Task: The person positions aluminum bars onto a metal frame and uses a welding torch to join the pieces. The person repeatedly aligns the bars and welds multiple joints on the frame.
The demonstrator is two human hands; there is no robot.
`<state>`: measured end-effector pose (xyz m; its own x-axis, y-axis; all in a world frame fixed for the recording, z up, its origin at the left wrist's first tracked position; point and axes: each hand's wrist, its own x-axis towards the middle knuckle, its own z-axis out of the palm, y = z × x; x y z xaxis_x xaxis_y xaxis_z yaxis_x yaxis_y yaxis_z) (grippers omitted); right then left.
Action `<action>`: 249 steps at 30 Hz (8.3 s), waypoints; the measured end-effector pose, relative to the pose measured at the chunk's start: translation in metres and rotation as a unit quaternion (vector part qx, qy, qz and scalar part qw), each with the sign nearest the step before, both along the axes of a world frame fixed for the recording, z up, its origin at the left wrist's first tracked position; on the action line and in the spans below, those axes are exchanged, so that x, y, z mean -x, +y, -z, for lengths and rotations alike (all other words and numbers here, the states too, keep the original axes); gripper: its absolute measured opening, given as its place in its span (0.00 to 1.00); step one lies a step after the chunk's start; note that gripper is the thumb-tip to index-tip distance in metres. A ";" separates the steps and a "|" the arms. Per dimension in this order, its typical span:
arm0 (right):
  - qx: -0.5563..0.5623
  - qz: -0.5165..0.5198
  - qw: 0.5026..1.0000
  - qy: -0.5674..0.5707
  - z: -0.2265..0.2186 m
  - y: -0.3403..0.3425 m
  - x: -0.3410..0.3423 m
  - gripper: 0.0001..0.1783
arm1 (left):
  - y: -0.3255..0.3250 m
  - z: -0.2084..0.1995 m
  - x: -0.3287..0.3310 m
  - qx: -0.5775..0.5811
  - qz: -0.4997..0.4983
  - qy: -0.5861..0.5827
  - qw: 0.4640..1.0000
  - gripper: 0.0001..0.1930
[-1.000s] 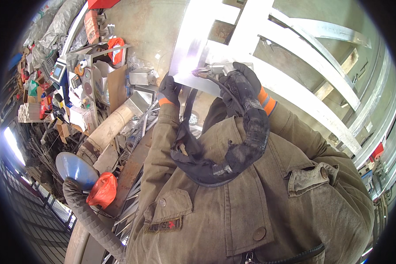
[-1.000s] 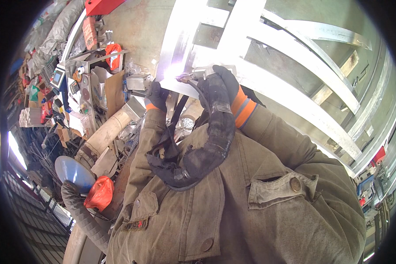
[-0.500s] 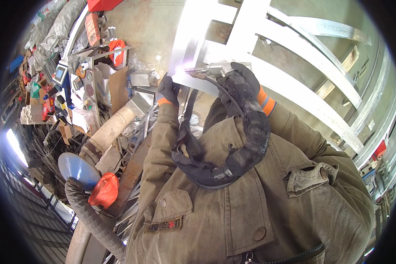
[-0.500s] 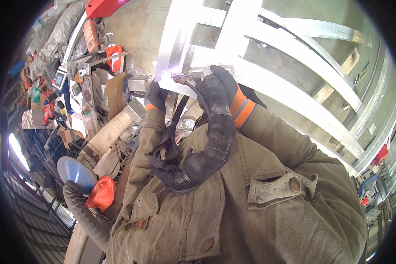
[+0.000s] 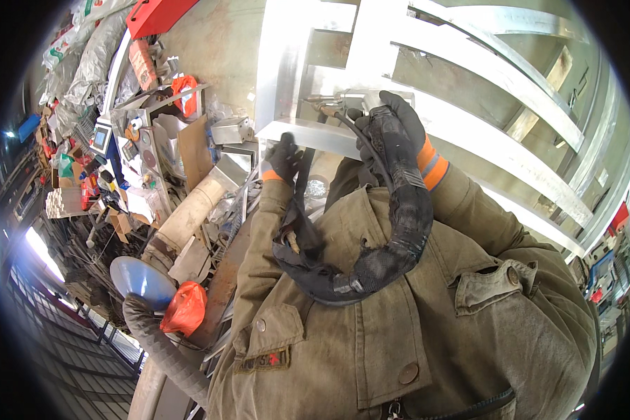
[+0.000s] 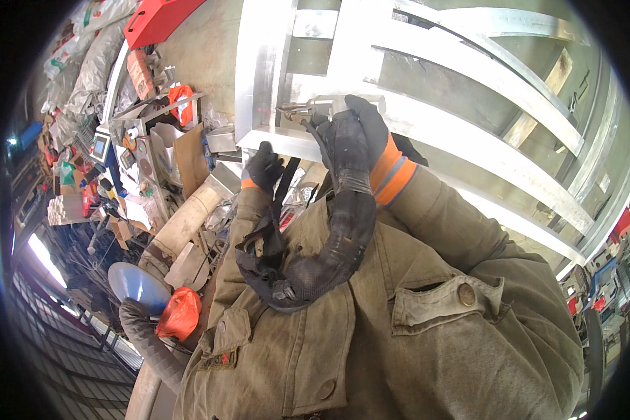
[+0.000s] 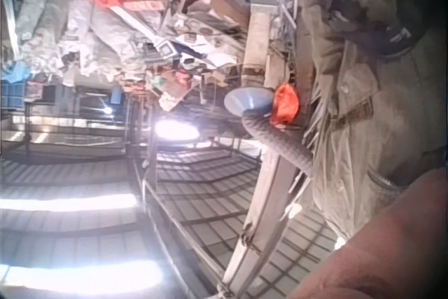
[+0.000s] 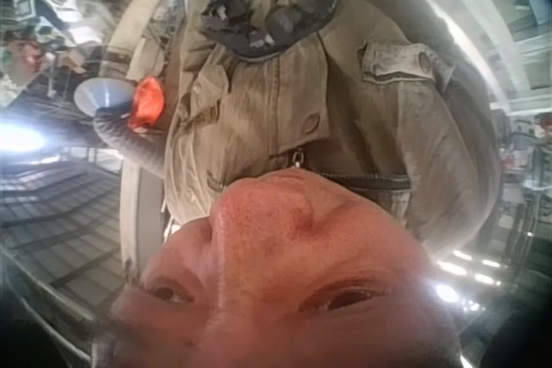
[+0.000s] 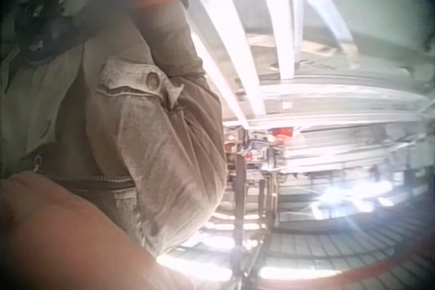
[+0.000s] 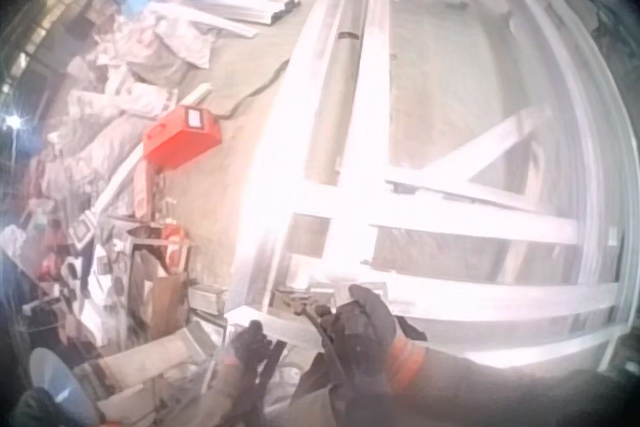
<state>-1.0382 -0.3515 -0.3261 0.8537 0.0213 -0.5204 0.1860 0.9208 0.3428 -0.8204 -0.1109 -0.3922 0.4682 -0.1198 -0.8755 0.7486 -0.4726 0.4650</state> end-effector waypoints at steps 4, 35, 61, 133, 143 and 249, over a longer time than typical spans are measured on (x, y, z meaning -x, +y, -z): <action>0.011 0.011 0.997 0.078 0.003 0.003 -0.001 0.35 | -0.001 0.022 0.012 0.176 0.058 0.114 0.976 0.25; 0.282 0.342 0.851 0.280 -0.110 0.162 0.179 0.29 | 0.337 0.002 0.046 -0.097 0.435 -0.049 0.894 0.21; 0.407 0.634 0.491 0.437 -0.113 0.169 0.706 0.21 | 0.061 0.028 0.254 -0.027 0.620 -0.055 0.782 0.34; 0.655 0.001 0.374 0.656 0.264 -0.377 1.192 0.25 | -0.290 0.037 1.076 0.058 0.695 -0.493 0.520 0.57; 0.686 0.014 0.214 0.696 0.223 -0.235 1.146 0.29 | -0.343 0.063 1.057 0.052 0.756 -0.479 0.442 0.49; 0.633 -0.224 0.308 0.674 0.230 -0.547 0.927 0.57 | -0.323 0.142 1.106 0.023 0.456 -0.072 0.887 0.39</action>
<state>-1.9653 -0.8983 -0.5559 -0.0966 -0.9686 -0.2289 -0.8692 0.1942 -0.4548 -1.9259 -0.4341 -0.5345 0.2641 -0.5411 -0.7984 -0.0047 -0.8285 0.5599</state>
